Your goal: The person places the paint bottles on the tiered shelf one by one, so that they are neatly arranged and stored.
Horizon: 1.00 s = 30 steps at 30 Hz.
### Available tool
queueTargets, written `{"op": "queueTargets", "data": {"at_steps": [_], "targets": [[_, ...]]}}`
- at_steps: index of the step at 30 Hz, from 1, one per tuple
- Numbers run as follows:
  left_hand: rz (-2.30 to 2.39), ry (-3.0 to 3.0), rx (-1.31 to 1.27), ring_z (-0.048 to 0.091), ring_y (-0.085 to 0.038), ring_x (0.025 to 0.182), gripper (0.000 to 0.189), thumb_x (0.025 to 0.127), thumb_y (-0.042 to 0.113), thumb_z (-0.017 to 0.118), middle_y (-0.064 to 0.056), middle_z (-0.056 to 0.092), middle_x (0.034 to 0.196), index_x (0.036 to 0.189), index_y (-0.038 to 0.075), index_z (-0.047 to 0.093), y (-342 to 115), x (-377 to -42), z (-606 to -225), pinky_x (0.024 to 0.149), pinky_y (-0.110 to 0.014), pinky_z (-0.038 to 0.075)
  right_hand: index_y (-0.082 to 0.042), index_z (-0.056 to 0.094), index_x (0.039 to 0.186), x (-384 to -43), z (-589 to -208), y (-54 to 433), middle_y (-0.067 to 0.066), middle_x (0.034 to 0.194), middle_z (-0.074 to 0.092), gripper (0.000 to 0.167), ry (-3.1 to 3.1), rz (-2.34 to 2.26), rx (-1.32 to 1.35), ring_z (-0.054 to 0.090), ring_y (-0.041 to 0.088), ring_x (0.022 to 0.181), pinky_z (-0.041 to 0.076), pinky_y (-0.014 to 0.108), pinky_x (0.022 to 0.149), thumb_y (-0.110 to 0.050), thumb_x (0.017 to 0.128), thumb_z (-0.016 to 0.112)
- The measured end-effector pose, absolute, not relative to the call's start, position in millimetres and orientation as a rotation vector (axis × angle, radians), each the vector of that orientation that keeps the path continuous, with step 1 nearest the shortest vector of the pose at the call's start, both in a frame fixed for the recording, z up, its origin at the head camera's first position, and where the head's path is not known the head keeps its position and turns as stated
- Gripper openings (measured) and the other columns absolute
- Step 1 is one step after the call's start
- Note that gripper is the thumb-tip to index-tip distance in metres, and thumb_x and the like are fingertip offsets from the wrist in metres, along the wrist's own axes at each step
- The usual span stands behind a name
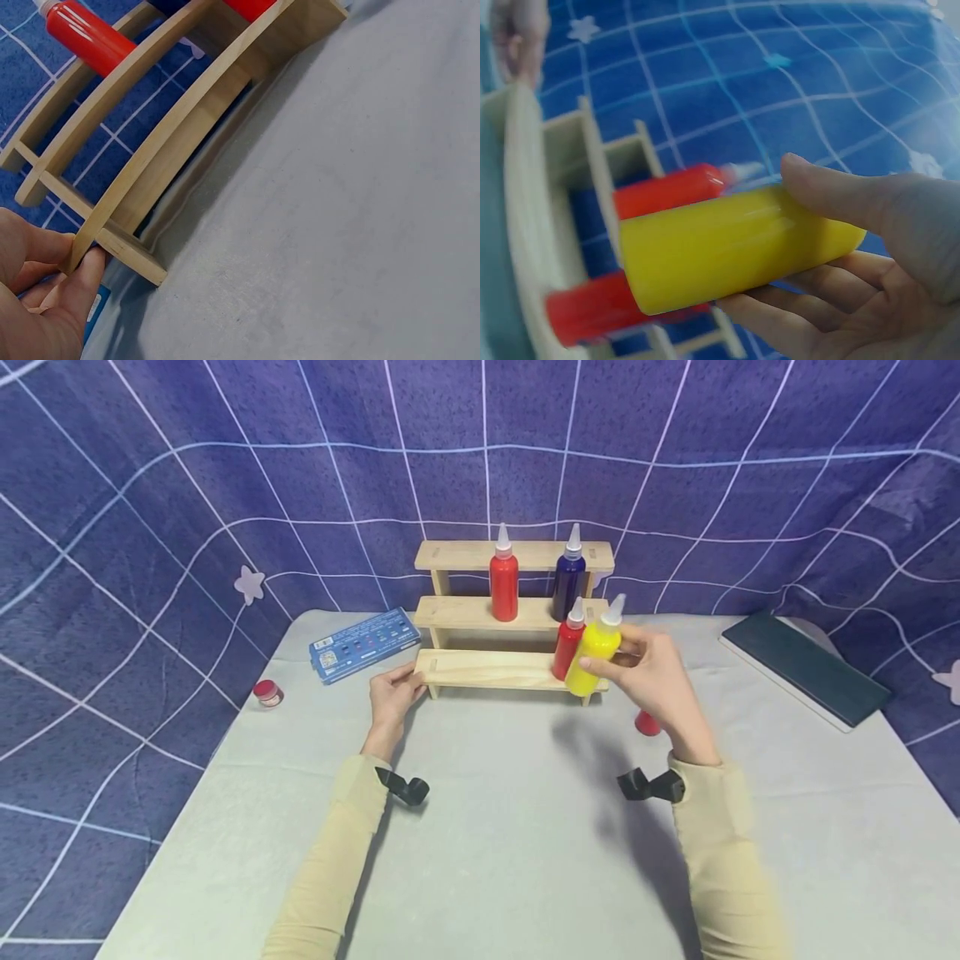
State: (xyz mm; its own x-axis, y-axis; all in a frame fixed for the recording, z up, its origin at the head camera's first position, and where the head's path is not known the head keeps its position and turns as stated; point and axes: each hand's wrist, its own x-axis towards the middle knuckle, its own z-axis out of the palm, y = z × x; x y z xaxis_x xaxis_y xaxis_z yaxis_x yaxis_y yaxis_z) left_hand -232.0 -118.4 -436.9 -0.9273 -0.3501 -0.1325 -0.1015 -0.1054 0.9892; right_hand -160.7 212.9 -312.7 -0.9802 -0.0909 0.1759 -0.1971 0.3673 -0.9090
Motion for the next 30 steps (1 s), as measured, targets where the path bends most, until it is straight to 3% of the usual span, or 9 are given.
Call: {"op": "queueTargets", "data": {"at_steps": [7, 12, 21, 26, 30], "targets": [[-2.177, -1.964, 0.507, 0.065, -0.031, 0.110, 0.035, 0.090, -0.006, 0.062, -0.026, 0.063, 0.122, 0.125, -0.006, 0.061, -120.2, -229.7, -437.2, 0.081, -0.018, 0.059, 0.001, 0.064, 0.119, -173.1, -334.1, 176.5, 0.019, 0.107, 0.072, 0.041, -2.596, 1.637, 0.340, 0.068, 0.002, 0.082, 0.058, 0.019, 0.066, -0.013, 0.083, 0.078], [-2.184, -1.966, 0.516, 0.065, -0.030, 0.109, 0.036, 0.089, -0.005, 0.063, -0.025, 0.064, 0.122, 0.125, -0.005, 0.062, -120.9, -229.4, -438.7, 0.081, -0.018, 0.059, 0.001, 0.064, 0.120, -184.1, -345.6, 156.0, 0.020, 0.106, 0.071, 0.042, -2.582, 1.642, 0.340, 0.067, 0.004, 0.081, 0.056, 0.016, 0.064, -0.012, 0.083, 0.079], [-2.174, -1.966, 0.521, 0.065, -0.030, 0.110, 0.035, 0.089, -0.005, 0.063, -0.025, 0.064, 0.121, 0.125, -0.005, 0.062, -120.0, -229.5, -435.7, 0.082, -0.020, 0.059, 0.007, 0.063, 0.116, -207.1, -361.0, 125.5, 0.024, 0.105, 0.070, 0.039, -2.468, 1.670, 0.325, 0.069, 0.027, 0.090, 0.055, 0.010, 0.070, -0.005, 0.082, 0.078], [-2.165, -1.972, 0.521, 0.065, -0.030, 0.109, 0.035, 0.089, -0.005, 0.063, -0.025, 0.064, 0.120, 0.124, -0.006, 0.062, -118.6, -229.3, -435.5, 0.082, -0.021, 0.059, 0.004, 0.063, 0.118, -216.7, -368.0, 117.1, 0.021, 0.110, 0.070, 0.040, -2.493, 1.611, 0.272, 0.069, 0.030, 0.097, 0.060, 0.025, 0.081, -0.008, 0.083, 0.078], [-2.144, -1.981, 0.510, 0.065, -0.031, 0.108, 0.034, 0.090, -0.006, 0.062, -0.026, 0.065, 0.119, 0.124, -0.006, 0.062, -118.5, -229.0, -435.3, 0.083, -0.023, 0.059, 0.004, 0.062, 0.120, -221.9, -370.7, 113.4, 0.022, 0.114, 0.069, 0.041, -2.491, 1.615, 0.269, 0.067, 0.032, 0.104, 0.057, 0.040, 0.094, -0.007, 0.083, 0.078]]}}
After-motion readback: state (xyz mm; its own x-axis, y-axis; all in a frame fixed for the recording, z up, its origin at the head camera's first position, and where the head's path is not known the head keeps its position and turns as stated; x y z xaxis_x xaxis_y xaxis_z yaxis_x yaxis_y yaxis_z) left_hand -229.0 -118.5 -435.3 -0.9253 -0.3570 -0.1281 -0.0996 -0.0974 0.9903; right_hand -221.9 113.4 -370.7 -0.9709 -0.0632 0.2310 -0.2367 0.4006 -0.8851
